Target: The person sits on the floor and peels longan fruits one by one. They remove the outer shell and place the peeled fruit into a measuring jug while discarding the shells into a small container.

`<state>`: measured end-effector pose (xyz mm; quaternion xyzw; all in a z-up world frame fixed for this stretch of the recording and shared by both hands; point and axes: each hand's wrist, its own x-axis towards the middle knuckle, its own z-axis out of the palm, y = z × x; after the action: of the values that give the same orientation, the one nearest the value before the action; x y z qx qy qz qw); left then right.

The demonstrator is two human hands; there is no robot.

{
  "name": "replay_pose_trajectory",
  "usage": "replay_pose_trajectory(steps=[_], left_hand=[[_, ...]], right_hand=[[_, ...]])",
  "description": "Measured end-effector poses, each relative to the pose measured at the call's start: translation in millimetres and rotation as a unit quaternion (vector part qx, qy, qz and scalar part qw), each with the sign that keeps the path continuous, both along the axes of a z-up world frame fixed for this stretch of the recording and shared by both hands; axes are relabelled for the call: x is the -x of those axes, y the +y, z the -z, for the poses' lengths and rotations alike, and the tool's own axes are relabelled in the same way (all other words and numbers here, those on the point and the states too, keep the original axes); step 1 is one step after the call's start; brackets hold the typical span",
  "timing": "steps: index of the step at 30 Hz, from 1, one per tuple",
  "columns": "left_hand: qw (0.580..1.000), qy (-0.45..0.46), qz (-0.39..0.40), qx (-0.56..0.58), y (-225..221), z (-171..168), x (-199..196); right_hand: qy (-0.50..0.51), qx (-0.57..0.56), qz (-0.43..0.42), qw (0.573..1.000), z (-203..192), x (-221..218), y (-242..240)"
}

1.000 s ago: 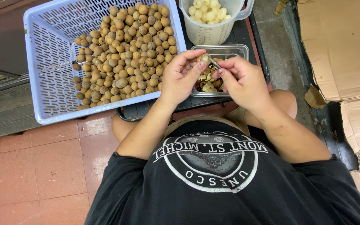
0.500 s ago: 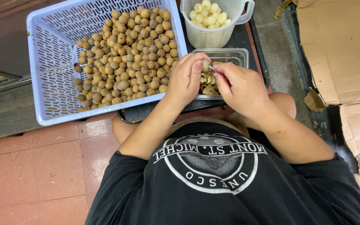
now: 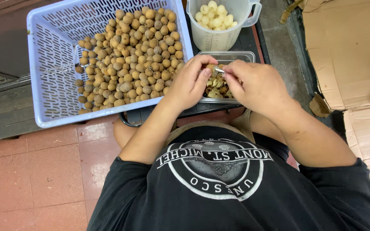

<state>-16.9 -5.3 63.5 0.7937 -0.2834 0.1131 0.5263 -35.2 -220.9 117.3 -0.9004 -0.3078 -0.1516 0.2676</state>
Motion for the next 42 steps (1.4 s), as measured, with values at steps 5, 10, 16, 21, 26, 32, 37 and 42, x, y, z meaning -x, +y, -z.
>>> replay_pose_trajectory(steps=[5, 10, 16, 21, 26, 32, 37, 42], left_hand=[[0.997, -0.037, -0.039, -0.053, -6.0, 10.3, 0.5], [0.972, 0.224, -0.016, -0.068, -4.0, 14.3, -12.1], [0.981, 0.184, -0.018, -0.049, -9.9, 12.7, -2.0], [0.996, 0.009, -0.025, -0.083, -9.0, 18.5, 1.1], [0.980, 0.186, 0.009, 0.075, -6.9, 37.6, -14.6], [0.900, 0.367, 0.043, 0.229, -5.1, 62.0, -35.3], [0.923, 0.332, -0.002, 0.195, -2.6, 59.2, -38.4], [0.966, 0.251, -0.015, 0.065, 11.1, 23.3, -26.2]], right_hand=[[-0.088, 0.115, 0.002, 0.989, 3.0, 7.4, 1.6], [-0.185, 0.127, -0.057, 0.973, -0.7, 13.3, -0.4], [-0.066, 0.074, -0.047, 0.994, 7.2, 8.0, -10.1], [0.373, -0.025, -0.110, 0.921, 18.2, -25.4, -23.2], [0.595, -0.193, -0.112, 0.773, 39.2, -50.1, -13.1], [0.603, -0.230, -0.135, 0.752, 51.9, -65.9, -7.3], [0.592, -0.207, -0.105, 0.772, 54.5, -70.5, -10.2], [0.589, -0.204, -0.061, 0.780, 56.8, -74.7, -22.4]])
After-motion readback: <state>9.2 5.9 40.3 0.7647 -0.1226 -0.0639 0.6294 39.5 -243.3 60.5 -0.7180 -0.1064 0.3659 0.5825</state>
